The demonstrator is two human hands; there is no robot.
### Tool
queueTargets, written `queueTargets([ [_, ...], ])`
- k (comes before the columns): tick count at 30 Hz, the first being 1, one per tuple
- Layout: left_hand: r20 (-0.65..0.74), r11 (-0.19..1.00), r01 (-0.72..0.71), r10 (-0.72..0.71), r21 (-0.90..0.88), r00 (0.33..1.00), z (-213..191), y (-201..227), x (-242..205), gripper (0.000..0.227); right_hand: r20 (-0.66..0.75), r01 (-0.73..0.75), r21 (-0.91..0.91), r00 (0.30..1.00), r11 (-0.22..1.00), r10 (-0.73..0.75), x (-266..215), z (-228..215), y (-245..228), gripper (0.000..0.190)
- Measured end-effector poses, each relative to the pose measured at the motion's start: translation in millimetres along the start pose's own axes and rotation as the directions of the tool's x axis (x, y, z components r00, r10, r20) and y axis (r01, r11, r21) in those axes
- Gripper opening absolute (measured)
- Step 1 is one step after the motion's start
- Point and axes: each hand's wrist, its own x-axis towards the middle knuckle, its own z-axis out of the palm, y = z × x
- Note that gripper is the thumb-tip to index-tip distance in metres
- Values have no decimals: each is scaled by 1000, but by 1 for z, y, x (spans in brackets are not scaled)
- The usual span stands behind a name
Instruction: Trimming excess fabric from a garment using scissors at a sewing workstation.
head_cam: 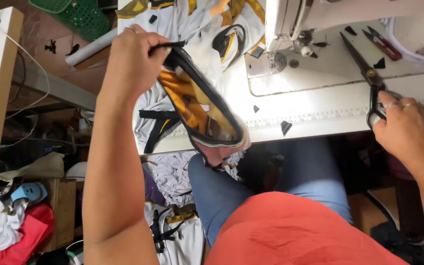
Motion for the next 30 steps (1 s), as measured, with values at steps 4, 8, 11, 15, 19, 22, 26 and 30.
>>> queueTargets([
  [4,-31,992,38,-42,-119,999,-36,26,-5,18,129,-59,-44,990,997,64,3,-11,-5,78],
  [8,-107,937,-142,113,-319,988,-40,45,-10,8,81,-27,-19,996,999,28,10,-22,-6,74],
  [11,83,987,-77,90,-143,992,3,47,-7,9,-101,39,59,994,998,-33,-9,-31,9,60],
  [15,229,957,290,-289,32,929,23,55,-27,17,-241,36,272,970,962,32,-60,-53,57,38],
  [19,122,962,163,-138,-220,983,73,-37,-66,11,-26,-279,425,947,861,319,-124,-40,113,24],
  [22,124,965,-88,121,-245,985,65,-21,-61,12,548,-799,354,598,486,584,-161,-8,120,24],
  [26,159,939,54,1,-340,987,69,-4,-59,20,627,-802,209,549,559,552,-213,85,114,54],
  [30,150,900,127,-70,-417,986,78,11,-56,14,628,-803,129,520,582,578,-232,137,92,99],
])
